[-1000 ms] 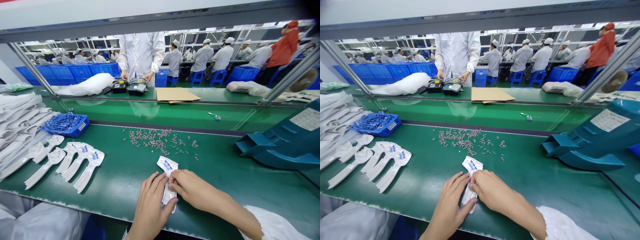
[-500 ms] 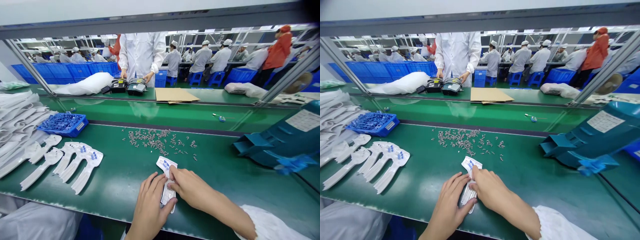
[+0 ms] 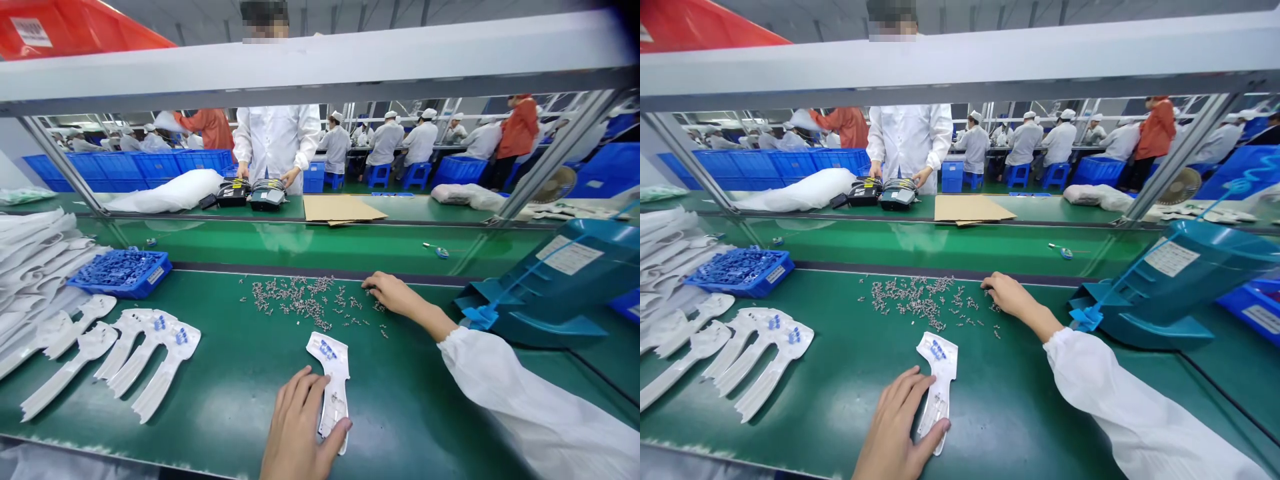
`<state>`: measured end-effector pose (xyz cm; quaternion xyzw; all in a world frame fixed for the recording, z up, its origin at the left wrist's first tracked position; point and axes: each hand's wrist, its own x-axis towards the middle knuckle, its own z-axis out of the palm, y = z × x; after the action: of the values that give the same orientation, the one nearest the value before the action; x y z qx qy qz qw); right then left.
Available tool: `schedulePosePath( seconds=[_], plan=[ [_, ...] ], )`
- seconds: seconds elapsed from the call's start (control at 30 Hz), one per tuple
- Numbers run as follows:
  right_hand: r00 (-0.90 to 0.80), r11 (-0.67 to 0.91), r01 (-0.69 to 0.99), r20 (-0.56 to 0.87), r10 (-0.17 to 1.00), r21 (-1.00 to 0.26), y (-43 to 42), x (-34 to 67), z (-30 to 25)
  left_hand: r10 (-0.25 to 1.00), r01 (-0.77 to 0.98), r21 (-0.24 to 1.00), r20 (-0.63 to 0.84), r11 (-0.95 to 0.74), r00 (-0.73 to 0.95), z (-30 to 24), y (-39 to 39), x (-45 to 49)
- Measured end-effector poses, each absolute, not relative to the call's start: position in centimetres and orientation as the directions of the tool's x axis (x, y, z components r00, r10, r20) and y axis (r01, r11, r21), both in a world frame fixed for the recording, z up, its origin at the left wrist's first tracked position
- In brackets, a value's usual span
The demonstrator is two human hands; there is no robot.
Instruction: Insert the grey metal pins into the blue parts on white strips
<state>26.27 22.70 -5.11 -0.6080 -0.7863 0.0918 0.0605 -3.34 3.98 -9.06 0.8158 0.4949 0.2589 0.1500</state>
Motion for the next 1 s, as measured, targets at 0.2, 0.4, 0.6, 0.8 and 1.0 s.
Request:
schedulePosePath(
  seconds=[0.2,0.4,0.6,0.8,1.0],
  plan=[
    [-0.335,0.324,0.927,-0.026,0.942,-0.189,22.8,26.5,-5.4,0.879,0.73,0.489,0.284,-0.477,0.384,-9.4,4.0,-3.3],
    [-0.309,0.299,0.935,-0.025,0.951,-0.191,23.0,26.2,-4.9,0.883,0.738,0.486,0.257,-0.469,0.392,-9.3,4.1,-3.5],
    [-0.312,0.298,0.916,-0.009,0.95,-0.269,19.0,24.5,-2.4,0.911,0.772,0.488,0.285,-0.407,0.3,-9.4,3.8,-2.0],
    [-0.385,0.129,0.678,-0.2,0.901,-0.723,9.4,19.4,-1.4,0.946,0.774,0.548,0.241,-0.318,0.218,-8.6,3.5,-0.6],
    [-0.302,-0.049,0.594,-0.279,0.912,-0.803,5.9,16.8,-4.3,0.902,0.762,0.483,0.238,-0.431,0.359,-8.6,3.4,-1.0]
  ],
)
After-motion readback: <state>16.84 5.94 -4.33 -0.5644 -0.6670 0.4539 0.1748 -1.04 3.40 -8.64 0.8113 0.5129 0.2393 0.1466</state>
